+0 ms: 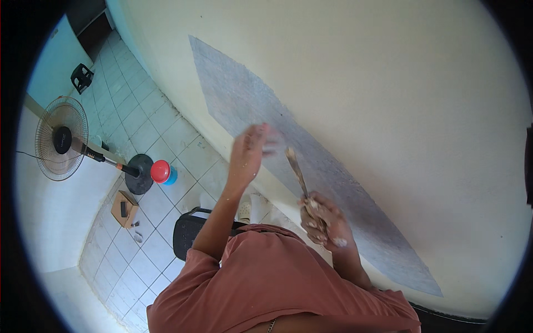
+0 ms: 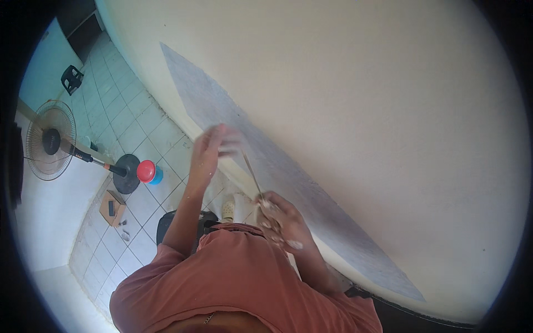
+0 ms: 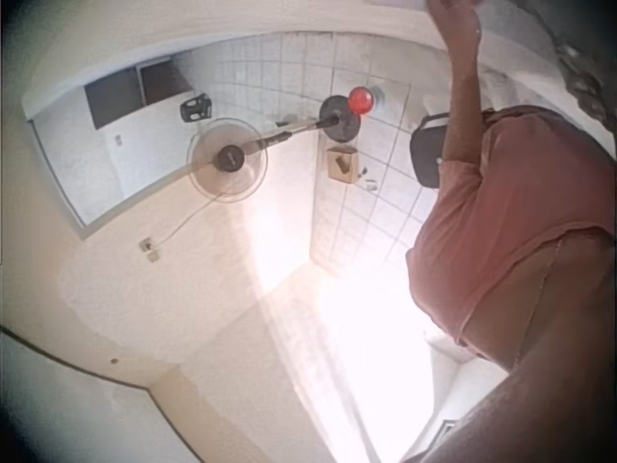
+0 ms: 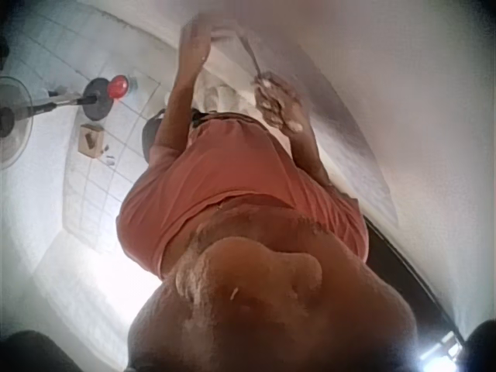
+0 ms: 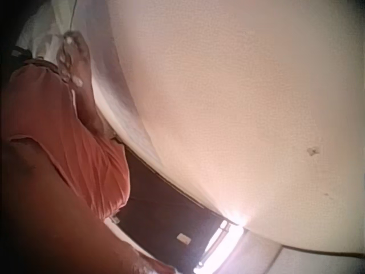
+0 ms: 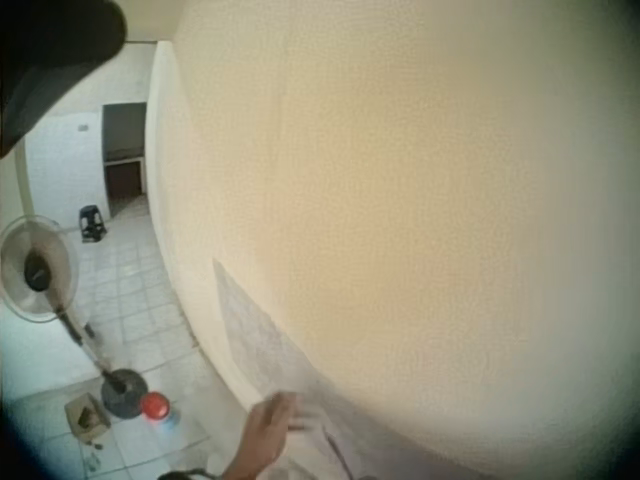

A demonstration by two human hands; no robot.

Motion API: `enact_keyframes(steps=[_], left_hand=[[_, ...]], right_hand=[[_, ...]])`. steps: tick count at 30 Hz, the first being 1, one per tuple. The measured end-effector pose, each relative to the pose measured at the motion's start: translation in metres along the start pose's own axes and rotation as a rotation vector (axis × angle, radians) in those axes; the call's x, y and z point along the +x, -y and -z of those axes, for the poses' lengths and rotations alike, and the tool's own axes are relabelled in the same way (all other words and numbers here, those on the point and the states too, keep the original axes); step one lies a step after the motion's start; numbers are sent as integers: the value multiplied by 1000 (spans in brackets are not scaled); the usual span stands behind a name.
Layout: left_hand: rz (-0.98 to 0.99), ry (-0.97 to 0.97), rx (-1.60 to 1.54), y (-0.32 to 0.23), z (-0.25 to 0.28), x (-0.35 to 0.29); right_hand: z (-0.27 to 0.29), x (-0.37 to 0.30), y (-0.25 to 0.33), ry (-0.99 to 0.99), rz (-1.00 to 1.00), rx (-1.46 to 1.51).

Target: The person applies putty onto a wall and scrapes it smooth with a putty knife.

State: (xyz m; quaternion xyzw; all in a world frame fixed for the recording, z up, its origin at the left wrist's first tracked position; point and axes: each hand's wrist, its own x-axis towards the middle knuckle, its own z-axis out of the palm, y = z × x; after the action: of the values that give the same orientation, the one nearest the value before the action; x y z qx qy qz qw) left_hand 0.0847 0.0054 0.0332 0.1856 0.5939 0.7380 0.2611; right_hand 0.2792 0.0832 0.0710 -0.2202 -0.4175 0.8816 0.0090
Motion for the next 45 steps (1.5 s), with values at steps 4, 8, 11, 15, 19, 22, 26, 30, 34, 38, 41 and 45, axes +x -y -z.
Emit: enact_keyframes(steps=[4, 8, 11, 15, 19, 22, 26, 30, 34, 38, 41, 45], left_hand=[[-599, -365, 440, -9, -8, 22], [-935, -268, 602, 24, -36, 33], [-1055, -51, 701, 60, -36, 13], [-1252, 40, 759, 56, -21, 26], [-1018, -135, 591, 26, -26, 36], [-973, 17, 765, 50, -39, 0], [-530, 329, 617, 34, -36, -58], [-296, 179, 213, 21, -46, -90], [-558, 180, 438, 17, -73, -96], [-515, 220, 419, 28, -95, -99], [-539, 243, 468, 31, -101, -102], [-587, 226, 363, 27, -100, -102]], right_hand=[[36, -29, -11, -76, 31, -193], [45, -45, -10, -95, 121, -280], [48, -59, -5, -99, 209, -290], [60, -68, -1, -49, 250, -298], [58, -64, -1, -118, 235, -364], [53, -56, 2, -155, 195, -279], [55, -46, -2, -104, 110, -118], [50, -38, -5, 47, -48, 204], [39, -32, 5, 93, -109, 219], [38, -34, 11, -12, -63, 60], [41, -37, 13, -45, -76, 10], [40, -38, 16, 35, -56, -16]])
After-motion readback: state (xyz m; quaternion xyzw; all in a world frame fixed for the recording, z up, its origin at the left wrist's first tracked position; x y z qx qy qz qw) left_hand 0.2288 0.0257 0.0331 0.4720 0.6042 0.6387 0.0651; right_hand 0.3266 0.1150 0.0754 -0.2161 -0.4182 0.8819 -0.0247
